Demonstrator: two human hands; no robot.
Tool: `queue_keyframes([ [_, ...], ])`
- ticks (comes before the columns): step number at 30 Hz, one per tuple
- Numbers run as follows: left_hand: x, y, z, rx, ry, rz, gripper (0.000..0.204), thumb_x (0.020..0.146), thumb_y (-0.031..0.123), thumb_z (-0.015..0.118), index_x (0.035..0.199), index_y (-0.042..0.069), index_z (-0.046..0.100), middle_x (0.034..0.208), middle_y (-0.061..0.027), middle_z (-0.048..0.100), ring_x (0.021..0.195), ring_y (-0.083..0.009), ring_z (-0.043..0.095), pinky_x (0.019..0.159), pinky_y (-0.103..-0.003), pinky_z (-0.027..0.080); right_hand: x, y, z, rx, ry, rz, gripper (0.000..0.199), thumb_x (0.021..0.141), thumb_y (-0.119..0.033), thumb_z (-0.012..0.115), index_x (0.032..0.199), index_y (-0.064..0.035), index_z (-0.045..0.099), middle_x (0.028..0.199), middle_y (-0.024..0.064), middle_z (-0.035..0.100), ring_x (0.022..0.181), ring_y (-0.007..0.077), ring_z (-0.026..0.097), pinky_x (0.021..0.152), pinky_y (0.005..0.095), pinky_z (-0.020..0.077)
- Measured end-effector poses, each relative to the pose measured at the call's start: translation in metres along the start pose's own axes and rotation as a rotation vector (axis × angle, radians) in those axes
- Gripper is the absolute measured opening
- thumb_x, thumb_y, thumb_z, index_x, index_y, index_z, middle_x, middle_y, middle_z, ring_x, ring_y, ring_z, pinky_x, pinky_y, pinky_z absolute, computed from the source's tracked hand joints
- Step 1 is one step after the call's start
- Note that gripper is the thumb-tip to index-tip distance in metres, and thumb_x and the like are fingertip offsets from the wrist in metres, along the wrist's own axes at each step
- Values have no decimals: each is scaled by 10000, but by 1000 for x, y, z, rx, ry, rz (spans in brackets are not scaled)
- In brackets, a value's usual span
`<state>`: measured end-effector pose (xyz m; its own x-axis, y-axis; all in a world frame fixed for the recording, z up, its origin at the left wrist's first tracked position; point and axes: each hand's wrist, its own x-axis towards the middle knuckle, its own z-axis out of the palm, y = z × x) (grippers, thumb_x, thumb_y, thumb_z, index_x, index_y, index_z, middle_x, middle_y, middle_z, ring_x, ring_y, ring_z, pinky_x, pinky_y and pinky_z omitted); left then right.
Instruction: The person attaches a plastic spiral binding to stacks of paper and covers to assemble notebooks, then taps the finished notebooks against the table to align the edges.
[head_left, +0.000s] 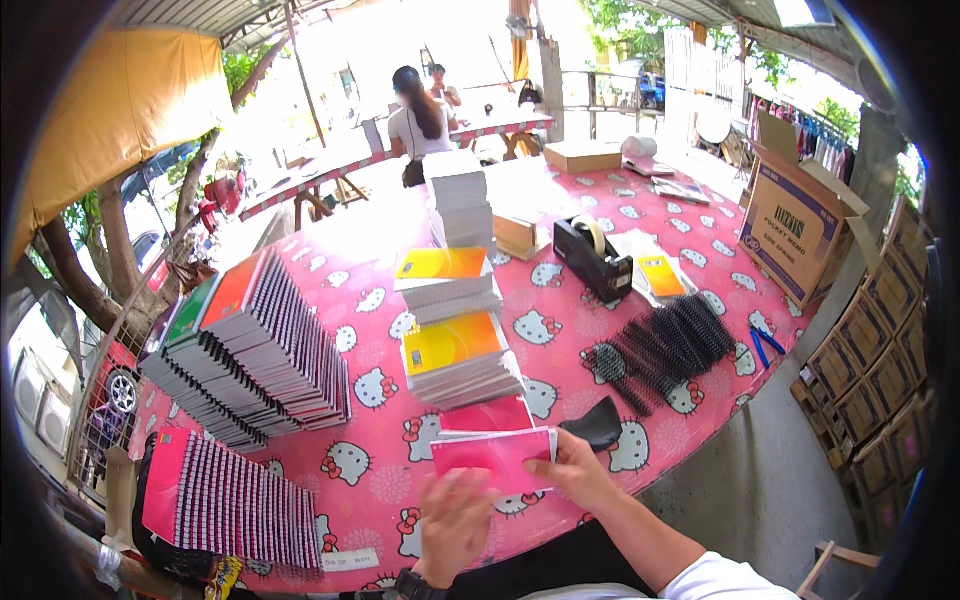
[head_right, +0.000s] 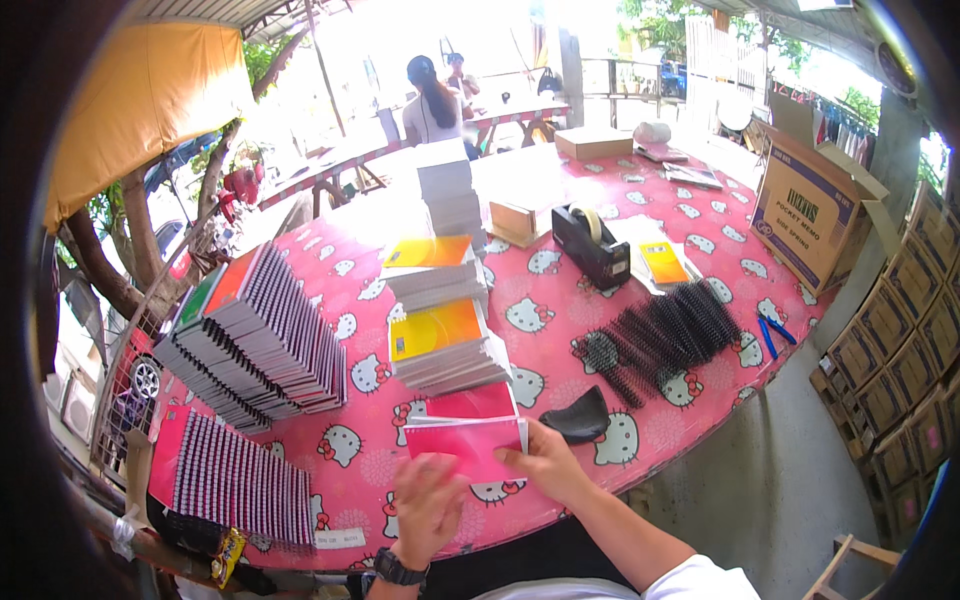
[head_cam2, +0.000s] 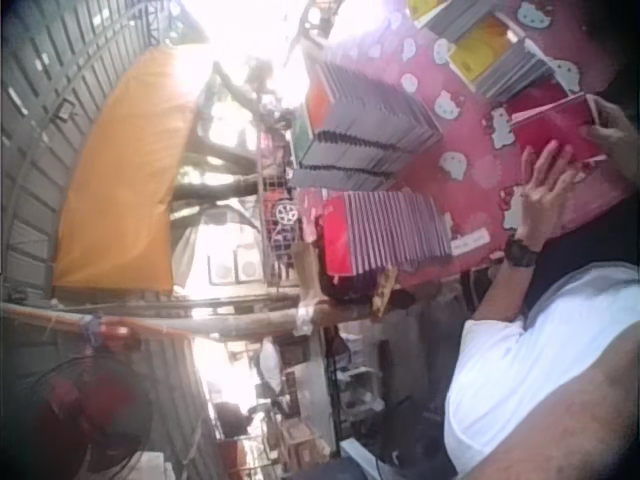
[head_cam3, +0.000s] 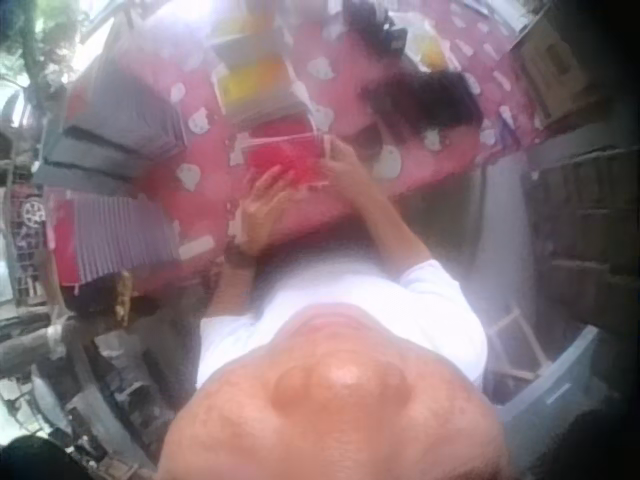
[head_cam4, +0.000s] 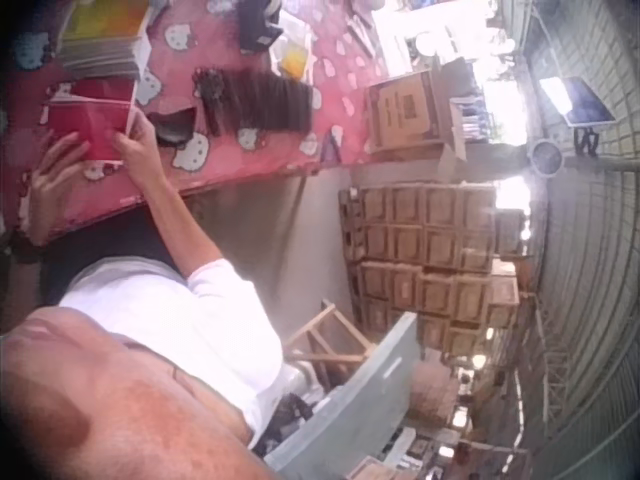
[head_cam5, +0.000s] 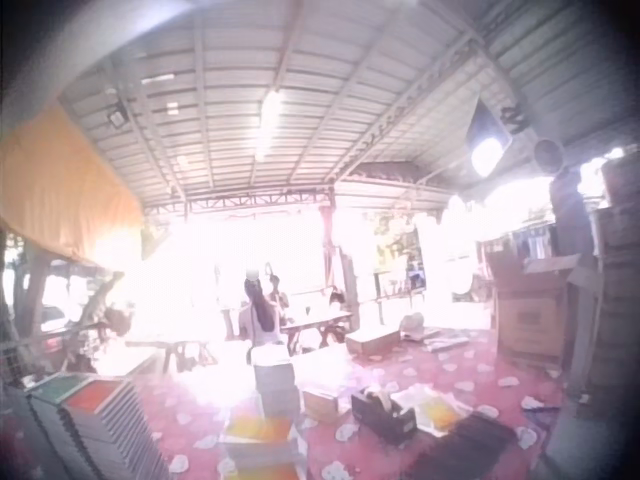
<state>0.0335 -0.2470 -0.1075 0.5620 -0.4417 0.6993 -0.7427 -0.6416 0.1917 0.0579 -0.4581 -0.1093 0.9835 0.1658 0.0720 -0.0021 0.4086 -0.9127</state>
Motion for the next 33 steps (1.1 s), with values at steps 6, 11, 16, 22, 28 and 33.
queue_keyframes([
  [6,-23,-2,25,-947,374,-836,689,731,-75,705,1328,27,377,1080,-83,575,1045,-165,526,926,-267,405,-14,20,6,-292,-85,-44,224,901,-79,636,1115,-25,598,1037,23,639,882,56,566,743,222,481],
  [11,-40,8,55,-942,390,-905,629,742,-36,713,1287,53,411,1016,-47,558,937,-151,549,904,-293,412,-14,33,21,-289,106,-98,170,908,-157,641,1024,-37,613,932,12,635,743,42,548,643,193,464],
  [16,6,43,35,107,445,-529,312,808,136,640,1109,58,633,1081,-150,640,1092,-286,576,967,-404,428,-8,28,25,-378,198,-65,179,892,-170,661,980,-17,629,871,14,649,782,69,581,665,240,478],
  [22,21,35,13,-240,12,-324,422,724,46,639,1135,140,652,1032,-107,655,1020,-280,589,962,-460,366,35,-20,-51,-928,372,-510,232,854,-225,682,974,-27,656,877,106,659,807,210,629,711,326,508],
  [28,14,28,23,-306,6,-285,430,710,56,662,1111,209,673,994,-40,670,985,-255,602,914,-456,381,66,-33,-139,-1899,536,-104,361,743,-252,760,1034,-75,641,1009,115,592,1006,290,565,867,391,477],
  [33,11,29,23,-272,35,-292,426,699,84,688,1107,207,673,997,-40,673,1010,-243,598,931,-469,372,77,-23,-153,-1761,444,-107,260,761,-209,731,962,-81,626,1014,125,576,1002,300,567,870,398,482],
])
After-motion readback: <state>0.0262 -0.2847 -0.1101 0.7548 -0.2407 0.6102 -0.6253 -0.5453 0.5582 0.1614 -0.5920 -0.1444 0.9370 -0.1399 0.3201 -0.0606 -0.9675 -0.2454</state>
